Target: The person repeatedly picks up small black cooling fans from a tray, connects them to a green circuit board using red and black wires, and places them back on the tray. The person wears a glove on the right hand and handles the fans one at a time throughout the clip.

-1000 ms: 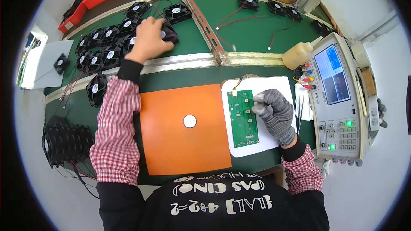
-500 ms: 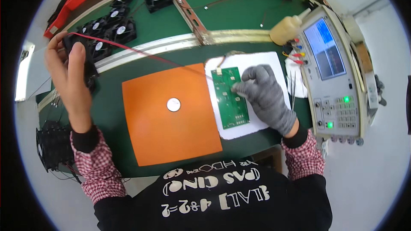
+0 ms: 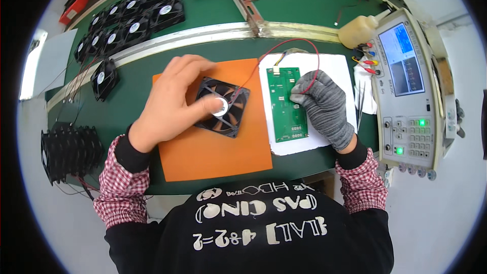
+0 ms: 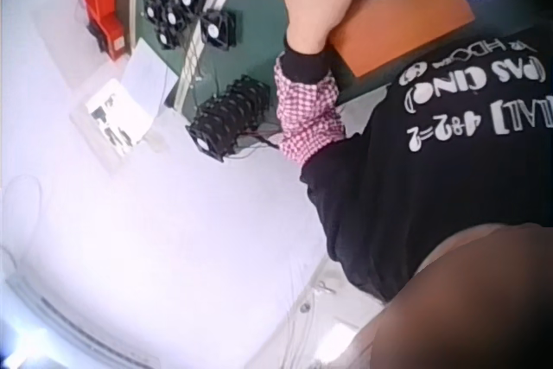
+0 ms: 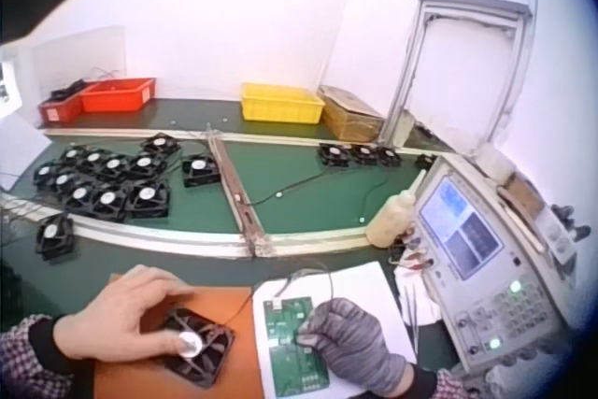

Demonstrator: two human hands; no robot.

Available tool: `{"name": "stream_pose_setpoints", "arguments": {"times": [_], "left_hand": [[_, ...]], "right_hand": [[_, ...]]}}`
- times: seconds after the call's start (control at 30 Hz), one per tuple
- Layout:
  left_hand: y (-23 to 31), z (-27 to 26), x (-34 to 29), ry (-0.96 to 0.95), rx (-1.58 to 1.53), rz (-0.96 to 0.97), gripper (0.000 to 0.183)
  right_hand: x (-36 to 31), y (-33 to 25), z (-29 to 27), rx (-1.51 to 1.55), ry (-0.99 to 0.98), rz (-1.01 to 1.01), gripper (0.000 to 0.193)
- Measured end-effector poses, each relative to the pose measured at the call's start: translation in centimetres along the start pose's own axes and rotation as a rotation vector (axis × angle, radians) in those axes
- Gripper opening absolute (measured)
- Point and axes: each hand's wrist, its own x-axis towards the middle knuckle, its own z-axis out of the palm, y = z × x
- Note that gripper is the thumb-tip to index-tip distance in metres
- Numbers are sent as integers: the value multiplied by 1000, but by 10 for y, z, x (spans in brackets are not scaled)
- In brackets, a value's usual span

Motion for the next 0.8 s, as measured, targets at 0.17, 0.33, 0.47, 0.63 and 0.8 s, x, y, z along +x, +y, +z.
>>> {"name": "stream_pose_setpoints", "arguments": {"times": [0.17, 0.33, 0.47, 0.63, 0.8], "left_hand": [[5, 7, -7, -78, 60, 224, 94], [23, 13, -22, 154, 297, 304, 91], [49, 2, -39, 801, 562, 829, 59], [85, -34, -69, -340, -1484, 167, 61], [84, -30, -79, -275, -1763, 146, 72]], "right_hand": [[3, 2, 0, 86, -75, 68, 18], [6, 11, 1, 65, -109, -32, 18], [4, 9, 0, 46, -94, 23, 18], [2, 16, -1, -6, -50, -121, 21], [4, 9, 1, 33, -55, -102, 19]]}}
